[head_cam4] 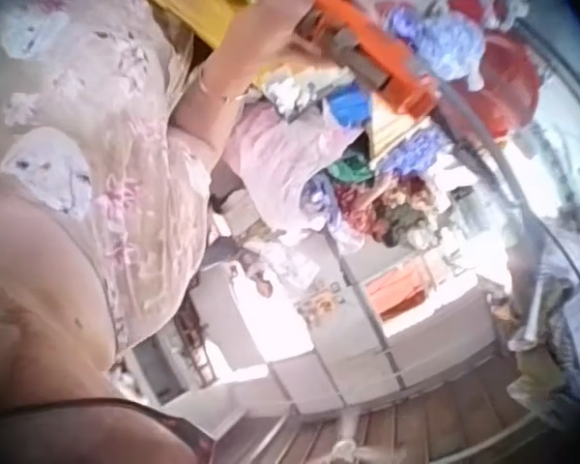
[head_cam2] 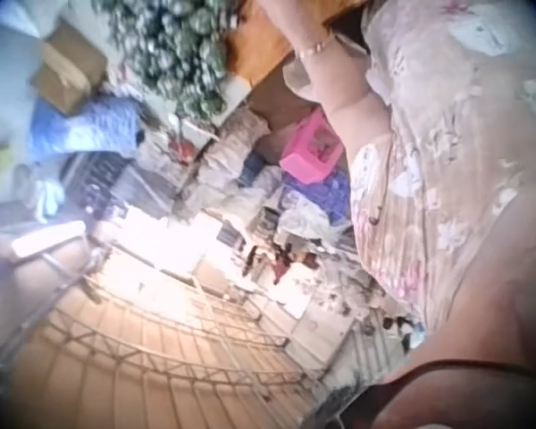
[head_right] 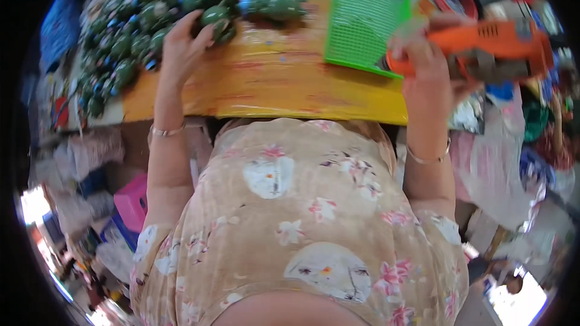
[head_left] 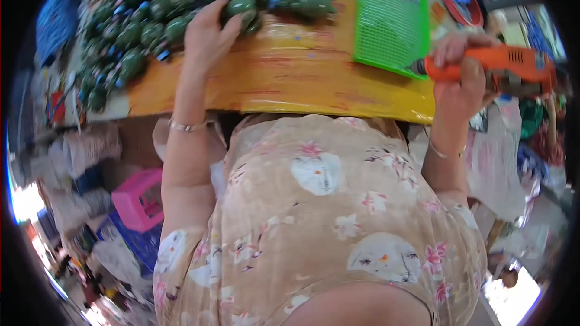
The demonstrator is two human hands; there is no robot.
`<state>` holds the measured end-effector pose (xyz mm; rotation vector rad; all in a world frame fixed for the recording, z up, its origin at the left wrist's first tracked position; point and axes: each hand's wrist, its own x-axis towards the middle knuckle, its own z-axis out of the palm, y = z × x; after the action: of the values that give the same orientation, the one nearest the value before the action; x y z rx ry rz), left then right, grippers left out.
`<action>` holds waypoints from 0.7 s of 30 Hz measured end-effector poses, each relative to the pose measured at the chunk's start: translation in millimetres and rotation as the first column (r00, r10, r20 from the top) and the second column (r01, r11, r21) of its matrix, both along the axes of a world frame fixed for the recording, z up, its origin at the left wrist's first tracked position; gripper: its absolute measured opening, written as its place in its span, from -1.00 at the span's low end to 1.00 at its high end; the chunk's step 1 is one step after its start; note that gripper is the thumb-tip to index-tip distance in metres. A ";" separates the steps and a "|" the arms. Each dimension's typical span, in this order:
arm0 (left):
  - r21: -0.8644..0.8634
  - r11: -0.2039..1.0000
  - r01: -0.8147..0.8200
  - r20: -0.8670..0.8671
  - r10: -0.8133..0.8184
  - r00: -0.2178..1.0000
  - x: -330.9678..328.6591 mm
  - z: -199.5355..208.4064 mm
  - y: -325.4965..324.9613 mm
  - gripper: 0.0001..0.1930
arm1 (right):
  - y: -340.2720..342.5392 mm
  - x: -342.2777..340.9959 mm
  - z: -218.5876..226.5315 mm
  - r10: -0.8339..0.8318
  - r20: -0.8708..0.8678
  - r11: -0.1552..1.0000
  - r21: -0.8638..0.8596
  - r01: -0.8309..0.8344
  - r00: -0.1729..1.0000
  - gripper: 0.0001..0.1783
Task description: Assembling small green plastic frog toys using an electric screwdriver to attach components.
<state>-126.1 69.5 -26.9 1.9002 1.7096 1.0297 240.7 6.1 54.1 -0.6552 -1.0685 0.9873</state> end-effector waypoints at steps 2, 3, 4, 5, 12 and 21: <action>0.120 0.989 0.084 -0.210 -0.057 0.976 11.8 5.7 -15.0 -0.60 | 17.4 10.2 4.6 -0.069 0.076 0.996 0.056 0.065 0.995 -0.71; 0.115 0.988 0.107 -0.202 -0.082 0.976 21.9 6.6 -21.4 -0.60 | 22.8 16.2 5.2 -0.127 0.197 0.989 0.096 0.110 0.972 -0.72; -0.029 0.994 0.106 -0.004 -0.107 0.994 33.9 7.7 -27.9 -0.56 | 28.9 19.9 3.8 -0.147 0.203 0.985 0.115 0.125 0.968 -0.75; -0.173 0.976 0.131 0.188 -0.097 0.977 44.3 9.0 -33.7 -0.52 | 34.8 27.5 -2.7 -0.166 0.208 0.983 0.110 0.145 0.964 -0.75; -0.140 0.930 0.340 0.036 -0.338 0.940 80.6 39.6 -57.3 -0.32 | 52.4 31.9 -27.3 -0.187 0.153 0.972 0.171 0.160 0.970 -0.77; -0.059 0.833 0.551 -0.158 -0.552 0.818 109.4 30.9 -73.3 -0.13 | 39.9 18.6 -11.7 -0.271 0.130 0.960 -0.032 0.277 0.954 -0.71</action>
<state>-16.7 -3.8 4.0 2.3289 1.1021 0.6401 259.3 46.0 42.5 -0.8902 -1.0310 0.7413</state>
